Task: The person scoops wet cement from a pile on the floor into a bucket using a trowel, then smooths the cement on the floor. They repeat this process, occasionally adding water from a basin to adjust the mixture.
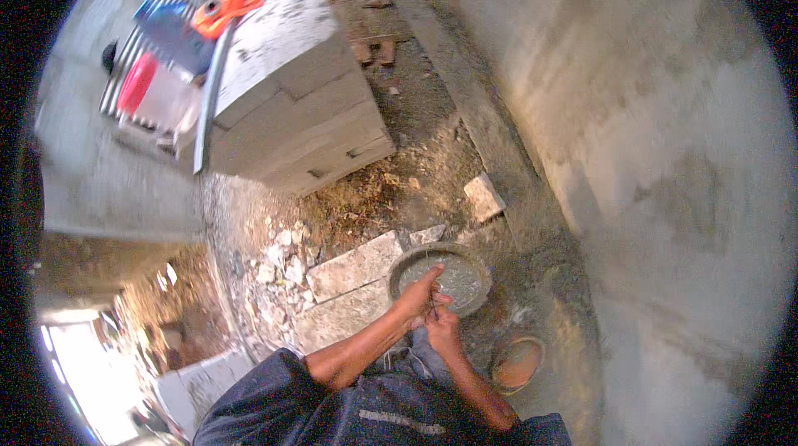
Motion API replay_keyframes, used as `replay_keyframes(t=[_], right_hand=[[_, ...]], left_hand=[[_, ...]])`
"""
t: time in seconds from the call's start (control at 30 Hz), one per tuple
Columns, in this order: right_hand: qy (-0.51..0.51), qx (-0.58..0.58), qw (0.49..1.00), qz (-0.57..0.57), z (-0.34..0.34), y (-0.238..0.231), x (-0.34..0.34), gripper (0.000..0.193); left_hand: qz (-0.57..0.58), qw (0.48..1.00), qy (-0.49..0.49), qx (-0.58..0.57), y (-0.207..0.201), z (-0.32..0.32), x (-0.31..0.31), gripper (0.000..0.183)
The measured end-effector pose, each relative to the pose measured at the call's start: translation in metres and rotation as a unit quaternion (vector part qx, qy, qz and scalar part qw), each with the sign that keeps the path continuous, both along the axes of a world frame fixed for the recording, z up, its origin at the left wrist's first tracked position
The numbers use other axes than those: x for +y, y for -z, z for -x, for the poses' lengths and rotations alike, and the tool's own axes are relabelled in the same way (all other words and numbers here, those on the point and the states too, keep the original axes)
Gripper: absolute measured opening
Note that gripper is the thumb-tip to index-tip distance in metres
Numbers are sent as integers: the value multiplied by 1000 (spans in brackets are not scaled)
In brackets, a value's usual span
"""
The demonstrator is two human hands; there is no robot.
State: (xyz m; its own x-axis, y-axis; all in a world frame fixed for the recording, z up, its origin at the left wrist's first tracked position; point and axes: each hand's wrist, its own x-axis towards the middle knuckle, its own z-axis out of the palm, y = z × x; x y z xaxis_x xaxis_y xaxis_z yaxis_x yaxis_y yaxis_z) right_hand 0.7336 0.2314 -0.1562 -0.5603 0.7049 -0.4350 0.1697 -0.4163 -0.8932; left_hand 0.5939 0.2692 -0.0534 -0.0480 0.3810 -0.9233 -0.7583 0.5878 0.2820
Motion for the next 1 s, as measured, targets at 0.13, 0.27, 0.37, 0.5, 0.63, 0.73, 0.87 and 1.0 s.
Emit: replay_keyframes(t=[0.13, 0.27, 0.37, 0.5, 0.63, 0.73, 0.87, 1.0], right_hand=[[-24, -15, 999, -34, 14, -88, 41, 14], [-238, -116, 923, -280, 27, -99, 78, 30], [-259, -151, 918, -260, 49, -92, 82, 35], [-175, -169, 970, -5, 99, -126, 68, 40], [-158, -205, 966, -19, 132, -112, 67, 40], [-127, -229, 965, -15, 161, -99, 47, 40], [-17, -239, 971, -2, 208, -90, 4, 42], [53, -197, 978, 44, 229, -40, -28, 42]], left_hand=[[-62, 987, -120, -86, -11, -4, 0, 67], [-113, 988, -87, 64, -11, 18, -17, 70], [-168, 975, 11, 144, -3, 49, -62, 70], [-10, 921, -49, 386, 20, 102, -209, 56], [101, 861, -425, 260, 64, 106, -431, 43], [255, 739, -565, 265, 64, 63, -570, 50], [348, 659, -630, 217, 88, -12, -690, 44], [428, 615, -650, 131, 86, -63, -747, 43]])
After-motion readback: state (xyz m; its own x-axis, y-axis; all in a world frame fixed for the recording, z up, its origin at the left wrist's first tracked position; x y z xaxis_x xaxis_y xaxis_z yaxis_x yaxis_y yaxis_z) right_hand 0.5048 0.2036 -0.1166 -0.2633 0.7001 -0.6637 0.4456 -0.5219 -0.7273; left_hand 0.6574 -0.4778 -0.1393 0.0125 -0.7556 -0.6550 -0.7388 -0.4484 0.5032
